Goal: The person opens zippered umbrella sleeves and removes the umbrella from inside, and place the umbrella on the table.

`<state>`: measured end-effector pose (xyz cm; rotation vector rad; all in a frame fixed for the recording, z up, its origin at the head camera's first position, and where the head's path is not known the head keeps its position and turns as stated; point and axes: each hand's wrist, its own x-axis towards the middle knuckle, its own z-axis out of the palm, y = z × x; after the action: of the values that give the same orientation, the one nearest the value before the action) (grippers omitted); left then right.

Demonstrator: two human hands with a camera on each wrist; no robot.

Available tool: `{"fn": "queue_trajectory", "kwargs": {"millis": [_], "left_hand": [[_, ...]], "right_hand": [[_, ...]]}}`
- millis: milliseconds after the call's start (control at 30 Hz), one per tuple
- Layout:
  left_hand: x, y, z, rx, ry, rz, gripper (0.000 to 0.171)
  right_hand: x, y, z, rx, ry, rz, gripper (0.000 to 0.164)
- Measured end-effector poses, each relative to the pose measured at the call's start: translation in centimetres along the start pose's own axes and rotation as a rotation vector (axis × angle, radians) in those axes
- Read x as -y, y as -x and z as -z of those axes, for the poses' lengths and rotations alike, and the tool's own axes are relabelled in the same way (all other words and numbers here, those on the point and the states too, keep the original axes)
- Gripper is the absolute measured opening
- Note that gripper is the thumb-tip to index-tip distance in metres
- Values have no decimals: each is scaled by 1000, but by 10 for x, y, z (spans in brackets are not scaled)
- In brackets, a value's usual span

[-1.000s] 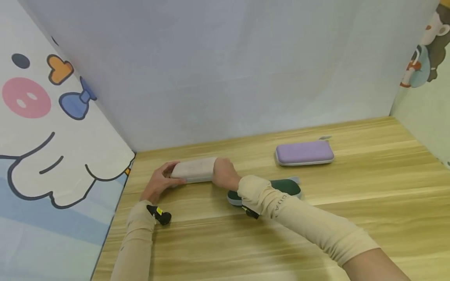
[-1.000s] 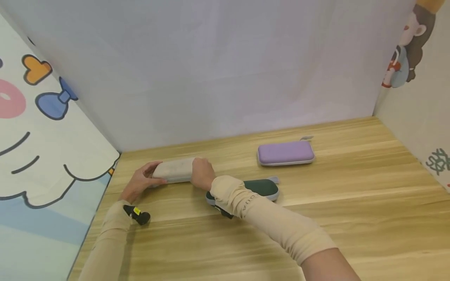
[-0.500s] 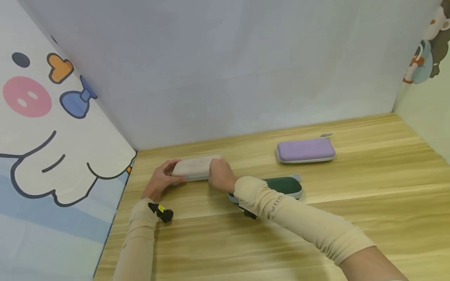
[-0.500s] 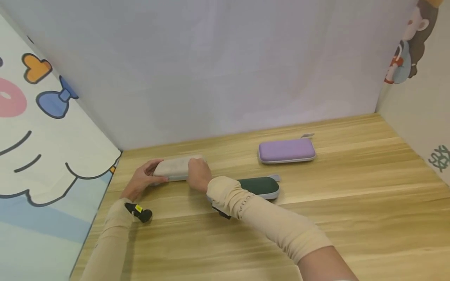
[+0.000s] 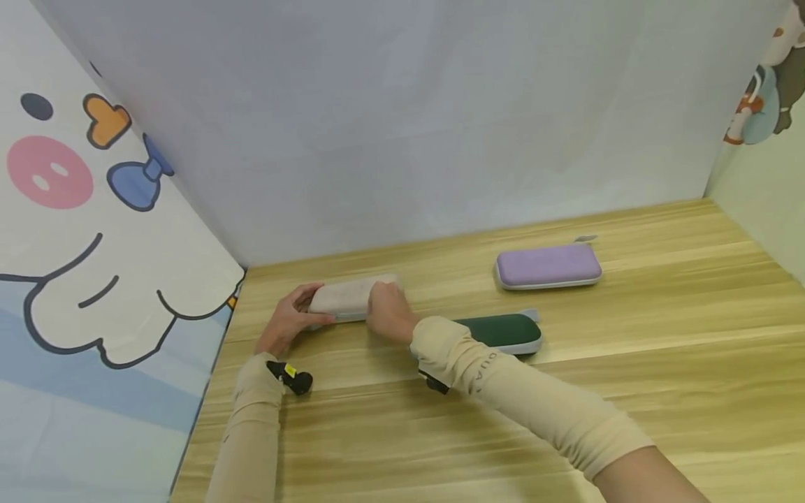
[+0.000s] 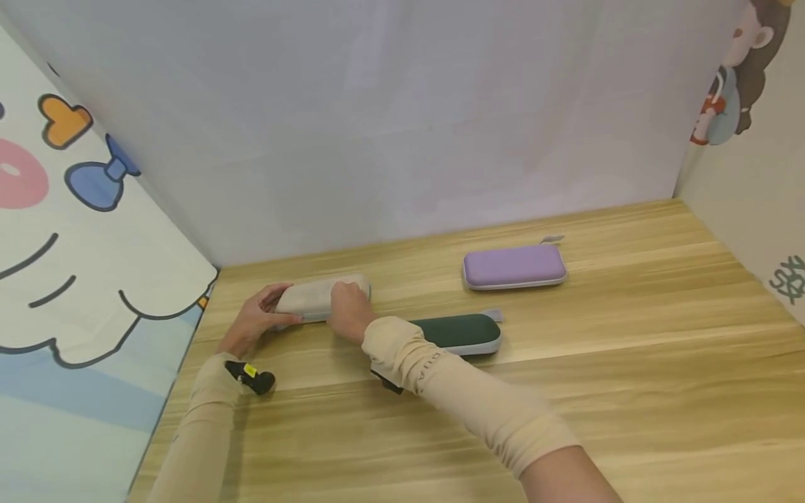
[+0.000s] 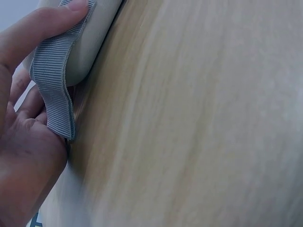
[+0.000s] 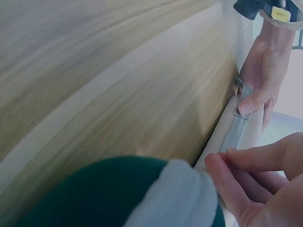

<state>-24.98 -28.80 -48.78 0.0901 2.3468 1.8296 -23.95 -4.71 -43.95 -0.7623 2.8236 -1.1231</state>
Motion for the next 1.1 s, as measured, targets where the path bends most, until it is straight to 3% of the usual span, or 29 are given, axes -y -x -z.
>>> {"fn": "queue_trajectory", "kwargs": {"millis": [367, 733, 967, 1100], "left_hand": [[-1, -2, -3, -3, -3, 27, 83], [-4, -3, 0, -7, 27, 55, 84], [-2, -2, -1, -35, 3, 32, 82], [0, -2, -1, -38, 7, 19, 82]], "right_hand": [[15, -3, -9, 42, 61, -74, 30], [21, -6, -18, 4, 78, -47, 16], [27, -9, -26, 4, 87, -20, 19], [31, -13, -33, 33, 157, -2, 16]]}}
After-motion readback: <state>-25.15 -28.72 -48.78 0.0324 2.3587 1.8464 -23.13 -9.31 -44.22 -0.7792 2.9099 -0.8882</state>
